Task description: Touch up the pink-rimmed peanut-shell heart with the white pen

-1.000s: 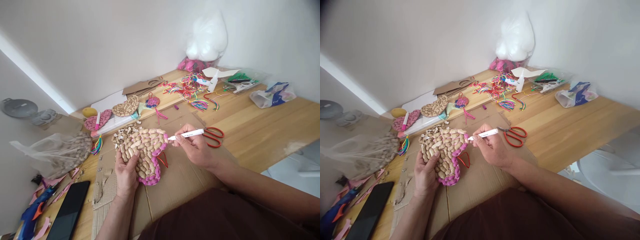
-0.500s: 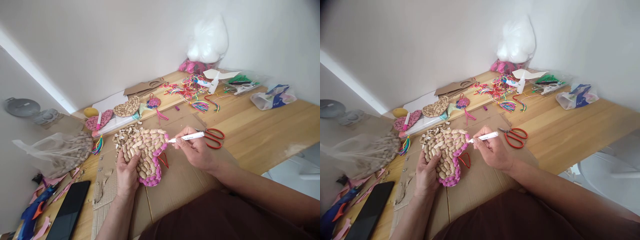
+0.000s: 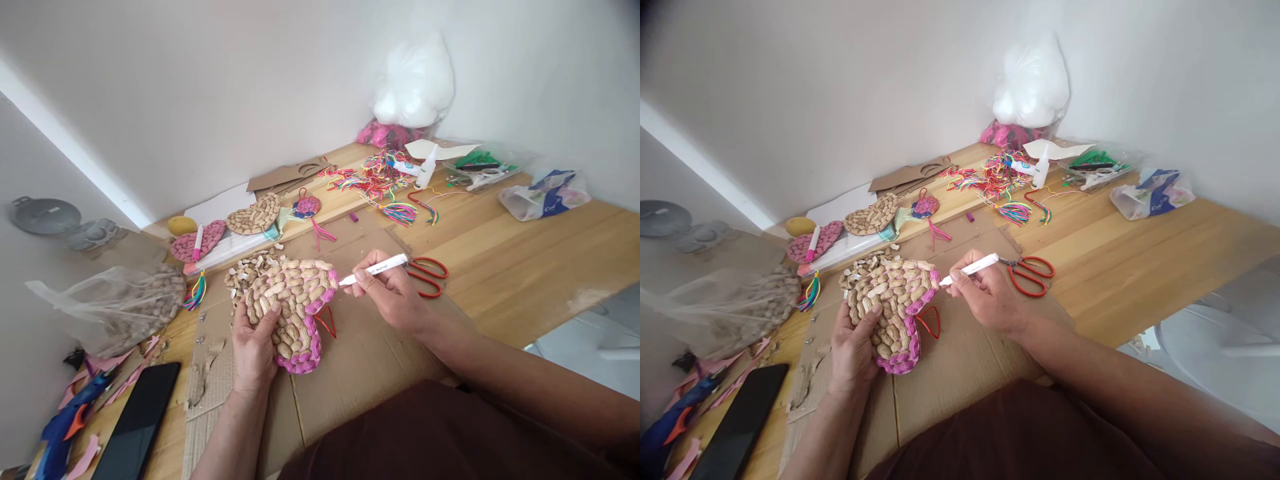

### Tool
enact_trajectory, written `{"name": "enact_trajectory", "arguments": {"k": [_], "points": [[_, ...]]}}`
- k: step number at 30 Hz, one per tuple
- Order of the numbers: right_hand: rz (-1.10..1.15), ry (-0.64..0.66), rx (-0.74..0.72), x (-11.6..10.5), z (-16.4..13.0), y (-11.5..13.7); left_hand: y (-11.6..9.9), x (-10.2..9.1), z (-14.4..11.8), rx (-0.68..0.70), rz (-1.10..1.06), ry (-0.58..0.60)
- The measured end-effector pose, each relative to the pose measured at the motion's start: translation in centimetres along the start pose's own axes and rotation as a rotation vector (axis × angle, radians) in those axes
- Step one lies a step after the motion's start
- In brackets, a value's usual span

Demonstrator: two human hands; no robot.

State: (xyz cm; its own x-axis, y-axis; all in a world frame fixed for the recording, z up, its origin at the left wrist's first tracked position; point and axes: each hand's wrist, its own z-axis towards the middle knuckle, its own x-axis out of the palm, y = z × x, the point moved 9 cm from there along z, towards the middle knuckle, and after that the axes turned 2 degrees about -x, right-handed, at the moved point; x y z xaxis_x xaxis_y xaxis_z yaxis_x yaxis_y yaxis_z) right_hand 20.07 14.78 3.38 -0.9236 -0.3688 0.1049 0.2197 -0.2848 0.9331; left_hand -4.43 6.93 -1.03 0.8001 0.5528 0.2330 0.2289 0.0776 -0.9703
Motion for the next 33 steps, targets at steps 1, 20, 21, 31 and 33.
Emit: {"name": "enact_trajectory", "arguments": {"k": [1,20,21,31,33], "points": [[0.013,-0.002,0.003,0.0,0.0,0.0,0.0,0.0,0.0,0.000,-0.003,-0.001],[-0.341,-0.023,-0.252,0.7,-0.7,3.3,1.1,0.5,-0.6,-0.120,-0.104,-0.024],[-0.407,-0.024,-0.283,0.9,-0.9,3.6,1.3,0.5,-0.8,-0.135,-0.109,-0.032],[-0.571,0.040,-0.445,2.3,-1.9,3.6,0.9,0.6,-1.3,-0.088,-0.094,-0.043],[-0.618,0.044,-0.487,2.4,-2.1,3.8,0.7,0.6,-1.3,-0.072,-0.079,-0.041]]}}
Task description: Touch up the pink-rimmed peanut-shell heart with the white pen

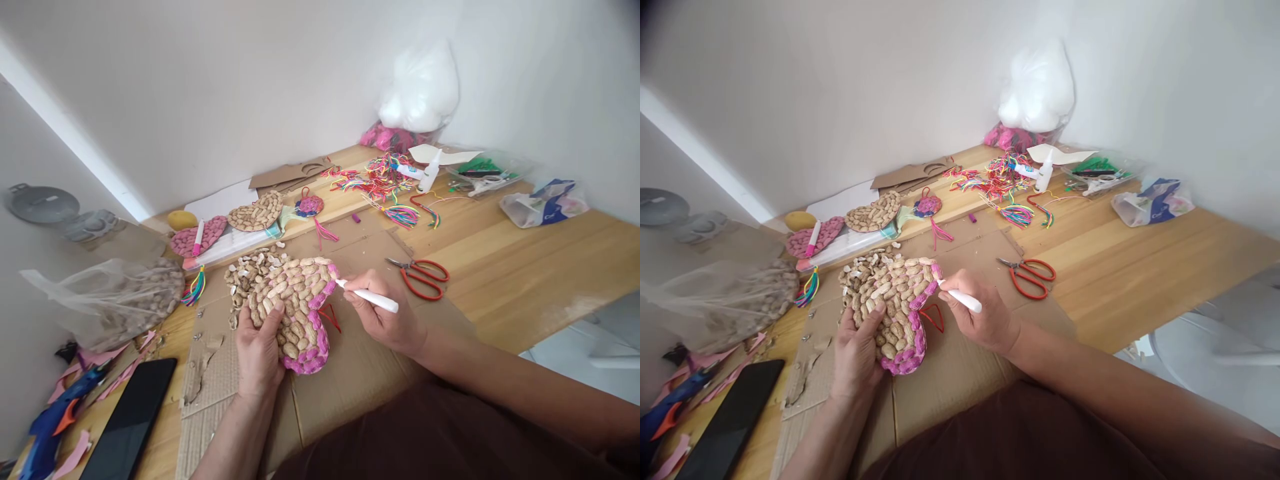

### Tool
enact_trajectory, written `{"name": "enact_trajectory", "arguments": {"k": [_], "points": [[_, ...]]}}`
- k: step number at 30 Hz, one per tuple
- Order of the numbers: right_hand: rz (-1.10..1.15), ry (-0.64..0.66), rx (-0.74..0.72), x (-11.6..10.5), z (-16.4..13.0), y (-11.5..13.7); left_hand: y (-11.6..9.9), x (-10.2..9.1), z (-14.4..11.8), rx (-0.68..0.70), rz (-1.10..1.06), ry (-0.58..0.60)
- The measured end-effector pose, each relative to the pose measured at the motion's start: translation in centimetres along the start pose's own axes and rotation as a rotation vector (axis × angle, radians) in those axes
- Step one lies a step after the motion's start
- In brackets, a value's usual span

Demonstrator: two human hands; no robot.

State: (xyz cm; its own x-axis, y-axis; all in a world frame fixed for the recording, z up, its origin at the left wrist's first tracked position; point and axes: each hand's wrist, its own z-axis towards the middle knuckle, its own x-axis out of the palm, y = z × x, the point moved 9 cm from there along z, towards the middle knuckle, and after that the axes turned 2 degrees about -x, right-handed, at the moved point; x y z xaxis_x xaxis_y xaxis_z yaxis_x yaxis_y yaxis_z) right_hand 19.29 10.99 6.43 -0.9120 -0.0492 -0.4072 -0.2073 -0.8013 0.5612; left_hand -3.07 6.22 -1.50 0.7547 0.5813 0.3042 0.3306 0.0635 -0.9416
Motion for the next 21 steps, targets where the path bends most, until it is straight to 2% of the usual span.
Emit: {"name": "enact_trajectory", "arguments": {"k": [5,12,17,21], "points": [[-0.127,-0.055,0.003,-0.9,0.4,0.1,-0.3,-0.3,0.0,0.020,0.001,-0.024],[-0.069,-0.009,-0.062,-0.2,0.4,0.7,0.0,-0.3,0.2,-0.016,-0.011,-0.023],[-0.107,-0.070,-0.032,-1.1,0.7,0.4,0.1,-0.3,0.3,-0.028,-0.018,-0.022],[-0.063,-0.046,-0.068,-0.9,0.7,0.6,0.1,-0.4,0.2,-0.043,-0.027,-0.032]]}}
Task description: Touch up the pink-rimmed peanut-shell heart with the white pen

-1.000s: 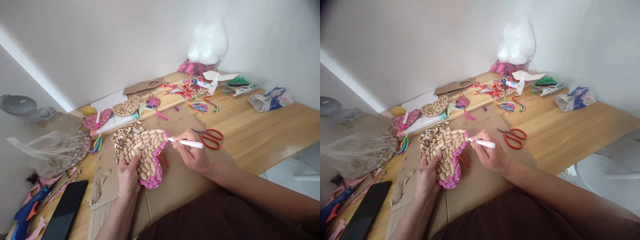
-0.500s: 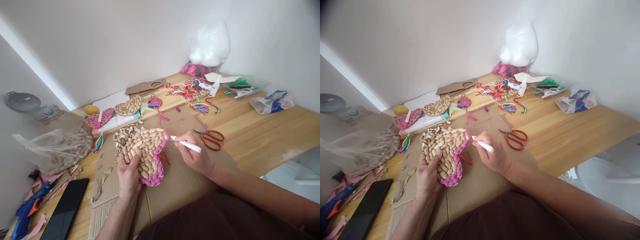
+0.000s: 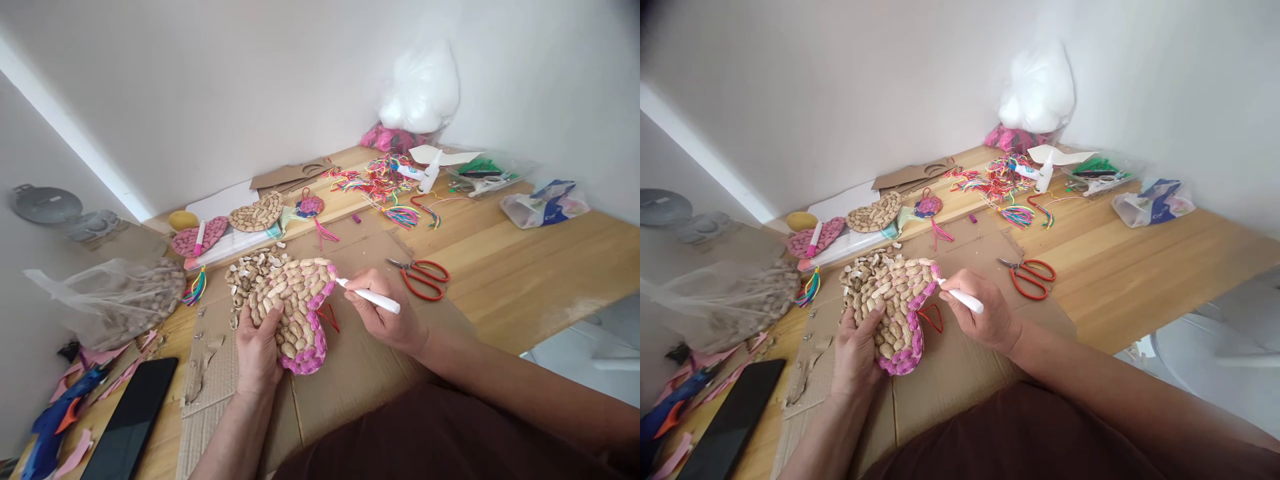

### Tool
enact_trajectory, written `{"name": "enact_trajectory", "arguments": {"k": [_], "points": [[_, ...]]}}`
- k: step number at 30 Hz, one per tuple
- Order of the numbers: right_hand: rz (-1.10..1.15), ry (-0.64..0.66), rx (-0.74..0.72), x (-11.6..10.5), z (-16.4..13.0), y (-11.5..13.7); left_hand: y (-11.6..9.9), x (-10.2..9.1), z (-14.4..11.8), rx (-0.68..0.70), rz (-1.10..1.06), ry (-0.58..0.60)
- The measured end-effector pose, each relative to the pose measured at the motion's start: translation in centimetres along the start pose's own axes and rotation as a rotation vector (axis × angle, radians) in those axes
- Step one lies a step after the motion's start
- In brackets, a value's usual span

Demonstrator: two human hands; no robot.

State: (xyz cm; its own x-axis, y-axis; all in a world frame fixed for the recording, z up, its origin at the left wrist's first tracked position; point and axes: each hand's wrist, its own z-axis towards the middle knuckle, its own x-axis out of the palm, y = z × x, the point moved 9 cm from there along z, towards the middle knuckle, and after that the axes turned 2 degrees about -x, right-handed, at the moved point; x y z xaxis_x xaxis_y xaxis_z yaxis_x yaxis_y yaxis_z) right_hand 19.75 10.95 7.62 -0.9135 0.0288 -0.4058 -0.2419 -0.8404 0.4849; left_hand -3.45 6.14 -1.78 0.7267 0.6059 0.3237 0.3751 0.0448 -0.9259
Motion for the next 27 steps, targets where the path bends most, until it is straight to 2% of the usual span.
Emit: {"name": "enact_trajectory", "arguments": {"k": [6,10,17,20,27], "points": [[-0.002,-0.031,0.066,-0.5,0.2,-0.4,0.2,0.1,0.0,-0.027,-0.013,0.015],[0.075,-0.013,0.111,-0.4,0.3,-0.4,0.4,0.0,0.2,-0.040,-0.013,0.004],[0.250,-0.016,0.275,-0.2,-0.2,-2.4,0.3,0.3,0.3,-0.033,-0.011,0.028],[0.324,-0.011,0.297,0.1,-0.4,-2.7,0.3,0.3,0.3,-0.036,-0.004,0.041],[0.344,-0.006,0.306,0.1,-0.2,-2.5,0.5,0.1,0.4,-0.037,0.006,0.038]]}}
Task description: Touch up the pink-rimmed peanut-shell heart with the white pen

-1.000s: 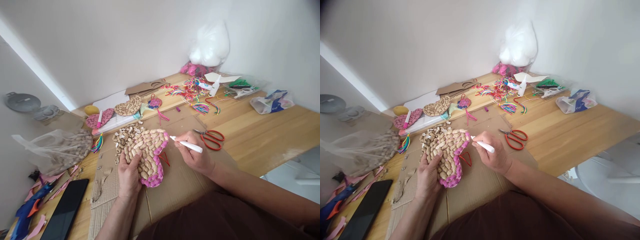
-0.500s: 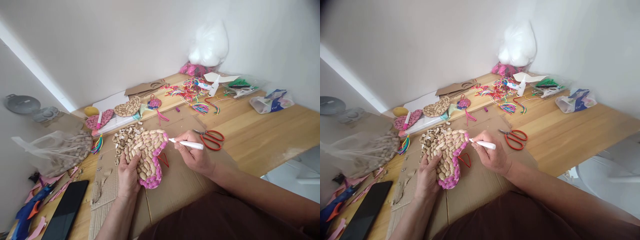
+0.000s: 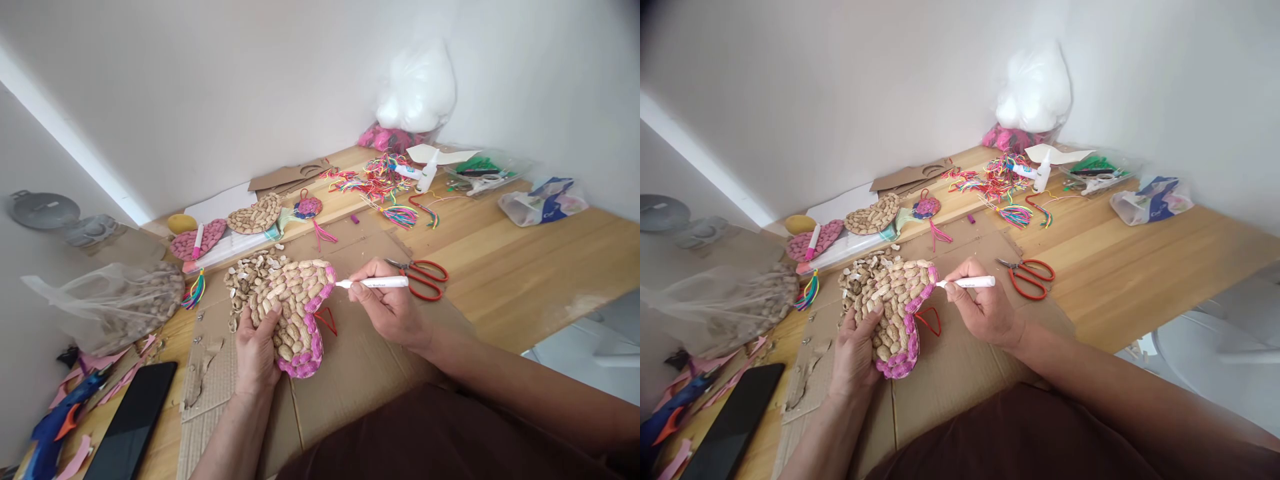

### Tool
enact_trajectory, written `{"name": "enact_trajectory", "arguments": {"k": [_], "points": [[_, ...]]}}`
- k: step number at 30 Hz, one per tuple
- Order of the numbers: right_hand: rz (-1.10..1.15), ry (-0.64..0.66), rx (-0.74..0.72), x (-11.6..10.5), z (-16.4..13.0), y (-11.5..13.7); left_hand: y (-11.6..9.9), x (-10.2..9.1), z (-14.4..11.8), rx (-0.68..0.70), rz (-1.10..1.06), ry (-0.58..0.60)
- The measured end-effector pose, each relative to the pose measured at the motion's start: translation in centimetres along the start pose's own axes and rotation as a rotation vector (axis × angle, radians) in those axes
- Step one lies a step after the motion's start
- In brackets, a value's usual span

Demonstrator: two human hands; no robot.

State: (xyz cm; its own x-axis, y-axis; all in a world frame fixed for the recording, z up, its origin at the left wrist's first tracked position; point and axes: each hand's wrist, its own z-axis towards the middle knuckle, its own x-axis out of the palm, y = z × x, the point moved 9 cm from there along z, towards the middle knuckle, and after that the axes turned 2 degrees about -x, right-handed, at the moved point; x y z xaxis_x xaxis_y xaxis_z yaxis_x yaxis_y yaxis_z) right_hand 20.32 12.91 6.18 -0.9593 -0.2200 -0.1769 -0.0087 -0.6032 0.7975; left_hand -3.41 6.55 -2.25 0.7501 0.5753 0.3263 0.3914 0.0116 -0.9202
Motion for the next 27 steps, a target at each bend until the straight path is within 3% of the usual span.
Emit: {"name": "enact_trajectory", "arguments": {"k": [14,21,27], "points": [[0.066,0.006,0.052,-0.1,0.2,-1.0,-0.3,0.2,0.0,0.019,0.031,0.006],[-0.257,-0.022,-0.143,0.0,-0.2,1.6,-0.1,0.2,-0.2,0.015,0.015,-0.002],[-0.303,0.067,-0.291,1.4,-0.7,1.9,0.0,0.1,-0.1,0.004,0.013,-0.005]]}}
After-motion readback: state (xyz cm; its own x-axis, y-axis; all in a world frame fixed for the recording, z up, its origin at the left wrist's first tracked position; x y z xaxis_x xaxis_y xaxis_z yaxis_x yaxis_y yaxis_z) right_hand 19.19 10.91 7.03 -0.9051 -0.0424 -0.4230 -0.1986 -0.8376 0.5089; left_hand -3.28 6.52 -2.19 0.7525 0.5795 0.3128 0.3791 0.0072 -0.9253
